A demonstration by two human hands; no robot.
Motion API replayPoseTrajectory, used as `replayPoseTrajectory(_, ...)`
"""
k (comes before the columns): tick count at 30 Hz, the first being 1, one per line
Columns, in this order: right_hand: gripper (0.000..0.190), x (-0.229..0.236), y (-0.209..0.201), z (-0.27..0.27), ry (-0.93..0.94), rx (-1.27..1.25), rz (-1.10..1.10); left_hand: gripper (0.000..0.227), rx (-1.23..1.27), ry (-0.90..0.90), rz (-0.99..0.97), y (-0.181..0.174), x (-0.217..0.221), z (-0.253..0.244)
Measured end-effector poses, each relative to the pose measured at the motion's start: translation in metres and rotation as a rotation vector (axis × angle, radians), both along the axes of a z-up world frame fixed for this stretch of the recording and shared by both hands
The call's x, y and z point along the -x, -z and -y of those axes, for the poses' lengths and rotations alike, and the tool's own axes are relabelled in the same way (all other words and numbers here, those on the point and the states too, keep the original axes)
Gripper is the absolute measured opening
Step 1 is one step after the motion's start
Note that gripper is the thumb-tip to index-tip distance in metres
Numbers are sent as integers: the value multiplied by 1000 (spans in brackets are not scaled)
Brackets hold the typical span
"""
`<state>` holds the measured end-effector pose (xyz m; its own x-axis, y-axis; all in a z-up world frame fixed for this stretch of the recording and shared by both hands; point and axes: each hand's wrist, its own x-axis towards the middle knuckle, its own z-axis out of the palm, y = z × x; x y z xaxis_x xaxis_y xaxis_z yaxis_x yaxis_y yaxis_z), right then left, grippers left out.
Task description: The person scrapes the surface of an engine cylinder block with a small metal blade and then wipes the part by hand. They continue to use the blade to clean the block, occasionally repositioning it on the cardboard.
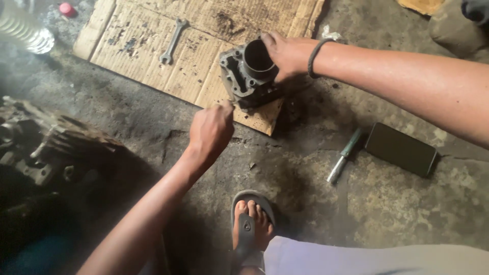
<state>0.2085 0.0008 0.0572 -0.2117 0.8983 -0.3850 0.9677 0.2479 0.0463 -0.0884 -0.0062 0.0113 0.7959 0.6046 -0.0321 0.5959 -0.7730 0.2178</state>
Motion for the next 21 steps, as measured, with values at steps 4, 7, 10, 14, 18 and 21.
replayPoseTrajectory(4,126,-1,9,-4,58,-3,-39,16,281,307,88,15,0,15)
replayPoseTrajectory(7,124,2,1,4,101,53,43,21,394,-12,359,-5,2,21)
replayPoseTrajectory(10,124,20,-19,13,111,-34,70,34,435,-299,537,-26,11,11)
replayPoseTrajectory(14,134,36,-37,12,154,-50,86,34,886,-574,544,-43,9,4)
replayPoseTrajectory(18,138,37,-24,-1,30,-145,-2,28,1072,-600,476,-29,10,7)
replayPoseTrajectory(21,140,43,-17,-13,67,-17,-12,31,1087,-621,493,-29,7,14)
